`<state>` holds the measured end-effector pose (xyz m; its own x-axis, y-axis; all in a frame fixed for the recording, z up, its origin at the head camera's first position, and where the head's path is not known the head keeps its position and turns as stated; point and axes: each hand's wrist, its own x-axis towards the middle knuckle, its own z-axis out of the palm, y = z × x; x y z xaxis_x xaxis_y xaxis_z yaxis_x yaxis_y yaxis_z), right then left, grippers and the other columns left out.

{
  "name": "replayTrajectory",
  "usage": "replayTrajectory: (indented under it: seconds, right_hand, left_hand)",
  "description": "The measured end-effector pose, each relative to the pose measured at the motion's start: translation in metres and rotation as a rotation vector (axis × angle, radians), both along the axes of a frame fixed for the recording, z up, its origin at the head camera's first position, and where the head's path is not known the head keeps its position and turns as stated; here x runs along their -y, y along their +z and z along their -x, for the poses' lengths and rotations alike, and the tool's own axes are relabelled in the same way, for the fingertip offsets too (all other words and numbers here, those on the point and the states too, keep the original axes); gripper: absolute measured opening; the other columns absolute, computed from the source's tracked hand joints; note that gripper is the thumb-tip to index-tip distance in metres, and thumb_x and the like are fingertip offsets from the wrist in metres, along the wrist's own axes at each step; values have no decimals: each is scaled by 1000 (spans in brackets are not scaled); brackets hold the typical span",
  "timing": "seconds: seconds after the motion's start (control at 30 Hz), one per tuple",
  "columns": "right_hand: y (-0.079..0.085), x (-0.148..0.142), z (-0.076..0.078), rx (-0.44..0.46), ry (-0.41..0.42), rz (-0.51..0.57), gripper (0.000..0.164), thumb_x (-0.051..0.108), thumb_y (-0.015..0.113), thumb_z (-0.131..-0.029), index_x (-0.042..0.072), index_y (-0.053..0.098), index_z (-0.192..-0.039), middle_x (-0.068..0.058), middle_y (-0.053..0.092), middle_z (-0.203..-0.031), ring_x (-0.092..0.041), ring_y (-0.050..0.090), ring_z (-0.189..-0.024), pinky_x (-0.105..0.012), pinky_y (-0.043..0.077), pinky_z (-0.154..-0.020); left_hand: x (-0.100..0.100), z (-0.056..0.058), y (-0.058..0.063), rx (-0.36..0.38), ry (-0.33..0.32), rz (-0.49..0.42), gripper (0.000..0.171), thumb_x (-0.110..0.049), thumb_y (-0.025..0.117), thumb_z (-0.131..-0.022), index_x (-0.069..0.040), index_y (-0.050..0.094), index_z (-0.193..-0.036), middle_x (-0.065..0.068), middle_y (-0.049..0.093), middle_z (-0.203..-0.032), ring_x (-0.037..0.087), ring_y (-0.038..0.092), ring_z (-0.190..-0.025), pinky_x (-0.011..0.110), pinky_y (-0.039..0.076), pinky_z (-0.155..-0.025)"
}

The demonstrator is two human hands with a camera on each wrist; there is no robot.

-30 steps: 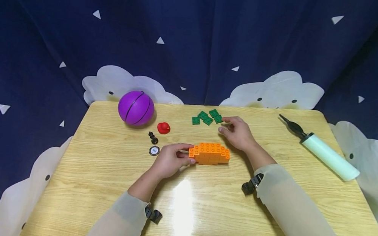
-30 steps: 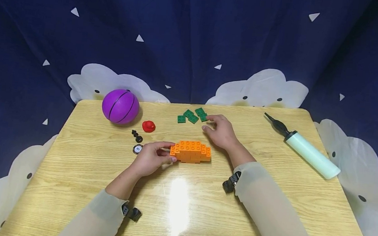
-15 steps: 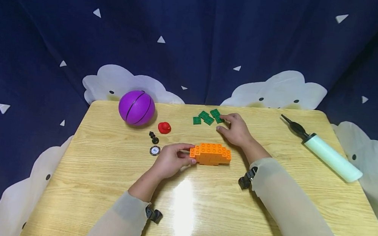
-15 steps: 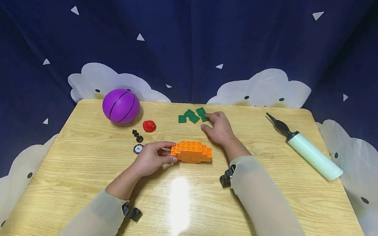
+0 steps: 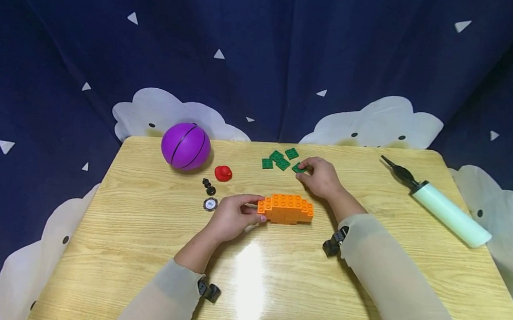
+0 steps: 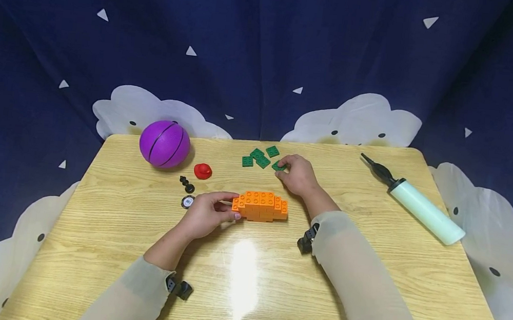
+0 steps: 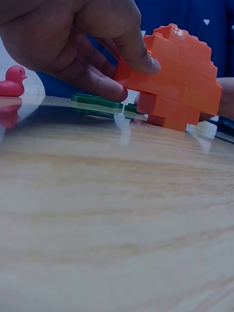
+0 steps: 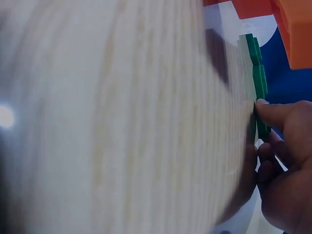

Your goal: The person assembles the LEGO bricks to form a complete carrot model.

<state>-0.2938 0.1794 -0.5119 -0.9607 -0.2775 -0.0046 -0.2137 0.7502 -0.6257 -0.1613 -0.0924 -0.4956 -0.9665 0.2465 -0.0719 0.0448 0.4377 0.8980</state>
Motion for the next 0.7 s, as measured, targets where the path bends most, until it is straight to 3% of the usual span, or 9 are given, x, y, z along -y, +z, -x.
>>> replayTrajectory:
  seconds: [0.17,0.3,0.7]
  right_hand:
    - [1,-2,-3,-10,-1,5,21,19,74,-97,8,72,-114,-12,66,-108,-29,54,-93,-45,46,-86]
    - [1,-5,-6,-12,-3,26,24,19,75,-96,9,72,-117,-9,65,-99,-27,54,-89,-41,45,-80]
    - [13,-13,-22,37,-17,49,30,20,74,-97,12,71,-126,-11,71,-117,-28,65,-106,-46,53,-93]
  left_hand:
    - [0,0,0,4,2,8,50,-16,88,-85,-18,72,-132,5,72,-126,11,75,-94,27,60,-79]
    - [0,-1,0,-2,-1,13,49,-18,87,-86,-18,72,-132,5,72,-125,11,75,-93,28,60,-78]
    - [0,-1,-1,0,0,30,50,-18,87,-86,-20,71,-133,3,72,-127,9,74,-93,28,60,-79]
